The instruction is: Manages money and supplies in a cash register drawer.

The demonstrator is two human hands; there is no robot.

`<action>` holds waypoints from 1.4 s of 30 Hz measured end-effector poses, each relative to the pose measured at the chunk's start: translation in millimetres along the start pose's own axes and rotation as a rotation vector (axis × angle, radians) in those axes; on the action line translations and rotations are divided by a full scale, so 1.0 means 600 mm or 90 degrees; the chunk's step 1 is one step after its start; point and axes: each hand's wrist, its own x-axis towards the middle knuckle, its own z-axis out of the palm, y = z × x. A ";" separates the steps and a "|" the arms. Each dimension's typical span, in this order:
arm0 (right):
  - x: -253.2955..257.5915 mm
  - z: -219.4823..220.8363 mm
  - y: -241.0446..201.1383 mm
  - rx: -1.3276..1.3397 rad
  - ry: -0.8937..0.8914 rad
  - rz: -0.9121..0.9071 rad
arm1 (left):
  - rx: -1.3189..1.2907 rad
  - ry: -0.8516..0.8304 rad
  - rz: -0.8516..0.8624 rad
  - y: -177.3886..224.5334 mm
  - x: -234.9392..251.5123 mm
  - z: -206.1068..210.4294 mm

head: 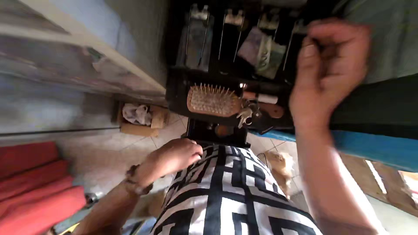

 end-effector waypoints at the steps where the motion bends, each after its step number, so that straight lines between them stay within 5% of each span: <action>1: -0.009 -0.001 -0.011 0.023 -0.003 -0.028 | -0.010 0.014 -0.080 -0.027 0.031 0.058; 6: -0.095 -0.037 -0.076 0.138 -0.206 -0.076 | -0.115 0.246 -0.120 -0.082 0.194 0.217; 10: -0.172 -0.073 -0.077 0.196 -0.358 -0.014 | -0.133 0.224 -0.181 -0.050 0.328 0.215; 14: -0.223 -0.112 -0.062 0.194 -0.489 0.022 | -0.444 0.213 -0.386 -0.036 0.401 0.255; 17: -0.247 -0.129 -0.039 0.194 -0.557 0.075 | -0.474 0.296 -0.307 -0.050 0.377 0.309; 21: -0.261 -0.135 -0.001 0.139 -0.627 0.208 | -0.165 0.290 -0.303 -0.008 0.338 0.215; 25: -0.256 -0.105 0.020 0.091 -0.789 0.358 | -0.113 0.325 -0.317 0.058 0.215 0.191; 29: -0.247 -0.062 0.005 0.067 -0.865 0.370 | -0.057 0.297 -0.251 0.141 0.110 0.147; 31: -0.246 -0.054 -0.008 0.132 -0.846 0.315 | -0.021 0.338 -0.192 0.179 0.070 0.138; 35: -0.249 -0.042 -0.030 0.407 -0.633 0.186 | 0.089 0.618 0.066 0.200 0.041 0.146; 42: -0.205 -0.032 -0.074 0.357 -0.341 0.092 | 0.103 0.800 0.211 0.212 0.041 0.078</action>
